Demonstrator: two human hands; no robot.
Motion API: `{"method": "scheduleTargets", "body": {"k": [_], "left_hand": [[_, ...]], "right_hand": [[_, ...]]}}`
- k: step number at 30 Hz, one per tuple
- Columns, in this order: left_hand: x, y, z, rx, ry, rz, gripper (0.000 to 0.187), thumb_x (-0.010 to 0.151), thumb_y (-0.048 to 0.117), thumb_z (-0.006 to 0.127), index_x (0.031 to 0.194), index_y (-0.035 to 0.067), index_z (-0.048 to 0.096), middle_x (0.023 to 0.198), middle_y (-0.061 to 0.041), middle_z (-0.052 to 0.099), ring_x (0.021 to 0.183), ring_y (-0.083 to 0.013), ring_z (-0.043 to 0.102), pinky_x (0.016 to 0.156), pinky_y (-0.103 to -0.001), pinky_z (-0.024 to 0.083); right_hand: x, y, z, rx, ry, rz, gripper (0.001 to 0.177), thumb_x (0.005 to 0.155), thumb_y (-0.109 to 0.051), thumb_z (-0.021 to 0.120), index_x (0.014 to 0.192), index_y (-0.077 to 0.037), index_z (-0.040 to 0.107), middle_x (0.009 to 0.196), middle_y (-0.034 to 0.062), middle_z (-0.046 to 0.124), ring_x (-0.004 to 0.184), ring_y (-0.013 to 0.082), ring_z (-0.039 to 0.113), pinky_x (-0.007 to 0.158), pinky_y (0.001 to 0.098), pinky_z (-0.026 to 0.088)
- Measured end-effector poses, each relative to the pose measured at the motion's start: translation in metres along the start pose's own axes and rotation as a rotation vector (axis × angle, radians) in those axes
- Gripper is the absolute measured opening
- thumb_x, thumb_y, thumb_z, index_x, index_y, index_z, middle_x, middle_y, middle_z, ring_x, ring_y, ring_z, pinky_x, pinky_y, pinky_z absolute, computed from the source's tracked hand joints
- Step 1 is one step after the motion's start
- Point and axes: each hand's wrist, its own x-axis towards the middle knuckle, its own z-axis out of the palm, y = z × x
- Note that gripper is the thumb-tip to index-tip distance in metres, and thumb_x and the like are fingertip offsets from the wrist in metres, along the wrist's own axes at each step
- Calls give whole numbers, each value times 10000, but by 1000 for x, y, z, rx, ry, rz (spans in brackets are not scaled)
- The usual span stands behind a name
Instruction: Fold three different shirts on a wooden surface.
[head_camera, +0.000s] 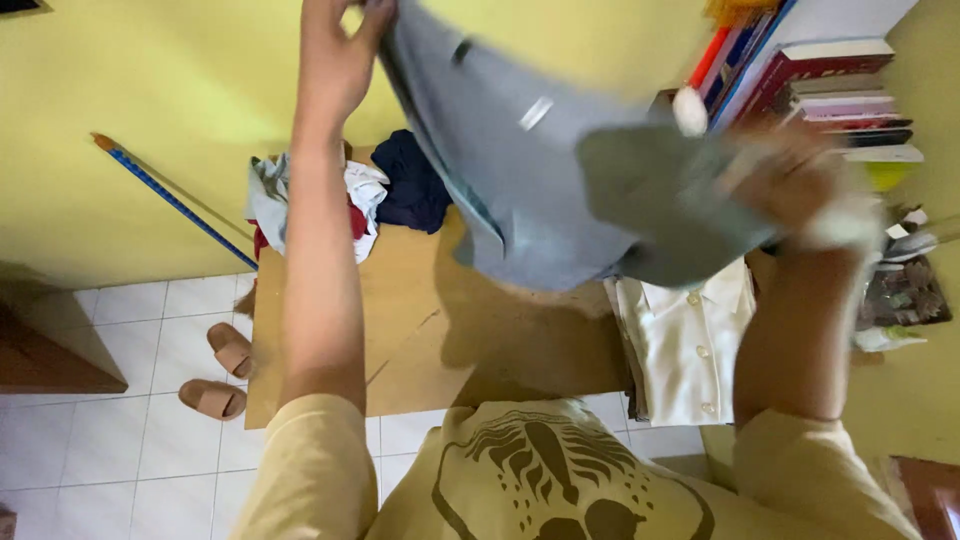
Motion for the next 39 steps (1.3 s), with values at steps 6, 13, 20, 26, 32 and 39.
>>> {"method": "scheduleTargets", "body": {"k": [6,13,20,26,32,39], "left_hand": [[-98,-20,-71,154,-29,-864,146,928,-10,642,1061,16,696,1061,-109,702,763,-239,718,622,-354,554],[-297,-125,-149,753,-9,-695,474,840,-83,551,1307,-90,630,1266,-337,626,1137,-505,608,1048,-515,478],[-474,-15,-48,1002,-299,-902,841,844,255,746,1557,11,370,1587,-346,302,1486,-536,285,1236,-610,244],[-505,99,21,788,-606,-1423,1009,773,479,836,1581,407,236,1702,-181,-23,1552,-470,-10,1158,-735,136],[-486,150,8,735,-902,-1352,1018,767,488,842,1575,482,222,1713,-140,-77,1558,-462,-25,1189,-683,121],[-565,111,-25,854,-676,-1254,718,906,490,773,1483,179,479,1565,-187,423,1453,-383,394,1205,-602,293]], "right_hand": [[78,-39,235,314,-445,354,511,1067,-325,562,1474,-34,453,1143,58,587,1040,133,560,906,324,533],[76,34,397,509,-529,266,784,1011,-308,566,1643,-83,161,1696,193,205,1504,347,309,1171,447,308],[-37,220,391,-324,-270,619,617,948,-177,674,1511,-142,423,1592,193,372,1479,373,346,1195,567,278],[-104,246,348,-781,-366,878,646,892,-44,599,1484,-269,472,1587,161,333,1450,428,359,1093,543,415],[-145,189,339,-735,-516,1055,445,900,-287,610,1332,-185,577,1417,192,501,1023,397,694,826,495,601],[-100,247,325,-573,-64,1122,358,999,-414,533,1199,-170,703,1054,223,724,995,439,689,868,553,552]]}}
